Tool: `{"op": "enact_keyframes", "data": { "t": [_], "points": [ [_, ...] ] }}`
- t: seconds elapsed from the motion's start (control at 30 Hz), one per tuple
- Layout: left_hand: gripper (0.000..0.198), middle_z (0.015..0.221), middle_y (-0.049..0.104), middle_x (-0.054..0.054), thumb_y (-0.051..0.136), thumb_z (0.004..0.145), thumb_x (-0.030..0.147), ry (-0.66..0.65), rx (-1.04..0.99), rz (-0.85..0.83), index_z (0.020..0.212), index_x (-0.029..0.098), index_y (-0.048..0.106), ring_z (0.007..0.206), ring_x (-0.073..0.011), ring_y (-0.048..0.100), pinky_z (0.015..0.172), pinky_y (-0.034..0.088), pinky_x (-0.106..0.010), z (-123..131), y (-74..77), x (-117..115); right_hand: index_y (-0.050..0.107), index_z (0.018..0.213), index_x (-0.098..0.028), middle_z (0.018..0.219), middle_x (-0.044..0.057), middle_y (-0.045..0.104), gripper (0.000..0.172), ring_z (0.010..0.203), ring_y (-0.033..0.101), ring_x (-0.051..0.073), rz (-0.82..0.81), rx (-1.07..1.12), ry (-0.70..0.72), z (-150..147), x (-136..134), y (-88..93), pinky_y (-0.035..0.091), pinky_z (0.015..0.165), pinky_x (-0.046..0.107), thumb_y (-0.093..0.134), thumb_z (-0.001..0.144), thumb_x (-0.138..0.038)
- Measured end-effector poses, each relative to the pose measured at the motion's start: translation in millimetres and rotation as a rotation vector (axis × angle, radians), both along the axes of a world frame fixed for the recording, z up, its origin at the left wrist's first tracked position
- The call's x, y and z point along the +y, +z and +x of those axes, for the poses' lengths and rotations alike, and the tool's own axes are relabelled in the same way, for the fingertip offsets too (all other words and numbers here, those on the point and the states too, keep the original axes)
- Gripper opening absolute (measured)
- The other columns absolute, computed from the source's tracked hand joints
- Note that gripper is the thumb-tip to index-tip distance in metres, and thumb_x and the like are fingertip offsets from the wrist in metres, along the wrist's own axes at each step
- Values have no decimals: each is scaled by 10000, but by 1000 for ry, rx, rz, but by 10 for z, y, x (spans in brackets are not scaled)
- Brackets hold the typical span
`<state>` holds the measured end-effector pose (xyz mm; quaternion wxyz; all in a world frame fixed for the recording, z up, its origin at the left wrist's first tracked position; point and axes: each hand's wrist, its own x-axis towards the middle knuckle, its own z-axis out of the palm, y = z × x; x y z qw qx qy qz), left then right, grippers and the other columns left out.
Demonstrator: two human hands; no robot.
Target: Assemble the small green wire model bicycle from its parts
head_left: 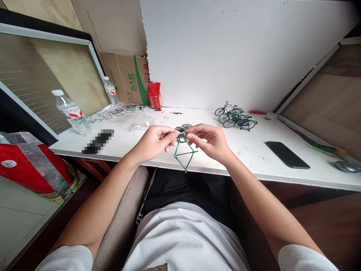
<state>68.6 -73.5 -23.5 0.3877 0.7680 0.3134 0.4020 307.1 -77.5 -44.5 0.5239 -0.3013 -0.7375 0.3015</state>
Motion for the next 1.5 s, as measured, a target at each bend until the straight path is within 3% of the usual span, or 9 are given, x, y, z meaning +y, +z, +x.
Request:
{"op": "enact_keyframes", "data": {
  "t": [0.27, 0.47, 0.8, 1.13, 1.23, 1.4, 1.5],
  "points": [
    [426, 718, 651, -38, 665, 1018, 526, 19, 22, 12, 833, 152, 751, 563, -108, 529, 562, 438, -245, -15, 86, -103, 818, 1079, -221, 1003, 66, 818, 214, 797, 781, 175, 228, -124, -72, 8, -60, 15, 611, 652, 269, 795, 983, -411],
    [409, 733, 681, -41, 640, 1034, 492, 103, 54, 75, 840, 153, 760, 559, -109, 508, 555, 418, -255, -8, 136, -247, 818, 1102, -224, 1011, 64, 822, 169, 769, 775, 155, 320, -163, -60, -1, -122, 72, 620, 657, 255, 760, 1015, -357],
    [442, 623, 642, -29, 605, 1029, 405, 181, 122, 110, 656, 174, 646, 546, -126, 532, 554, 407, -268, 44, 174, -354, 836, 1086, -232, 922, 47, 810, 126, 662, 735, 135, 395, -179, -49, -21, -141, 71, 600, 621, 259, 762, 1016, -307],
    [413, 657, 639, -43, 621, 1023, 451, 129, 58, -23, 728, 172, 695, 522, -140, 547, 546, 439, -301, 52, 65, -203, 837, 1070, -238, 960, 58, 807, 172, 654, 736, 135, 291, -163, -45, -22, -107, 43, 599, 617, 273, 751, 1022, -378],
    [439, 688, 666, -51, 644, 1005, 511, 83, 35, -40, 721, 177, 669, 552, -149, 588, 588, 483, -300, 22, 69, -103, 803, 1179, -249, 1020, 61, 805, 214, 712, 745, 143, 273, -202, -83, -16, -72, 9, 593, 639, 275, 715, 1045, -390],
    [438, 745, 713, -56, 719, 924, 582, 271, 78, 18, 742, 184, 694, 597, -159, 621, 636, 498, -290, -257, -26, 313, 638, 1453, -258, 1015, 48, 798, 409, 764, 733, 167, 185, -323, -156, -3, 134, -199, 557, 648, 280, 653, 1072, -405],
    [406, 743, 720, -63, 760, 900, 543, 416, 14, 6, 734, 175, 722, 620, -170, 653, 699, 499, -306, -473, -157, 617, 759, 1218, -200, 1050, 78, 806, 248, 810, 729, 185, 149, -458, -206, -14, 351, -396, 533, 685, 291, 618, 1077, -347]
  ]
}}
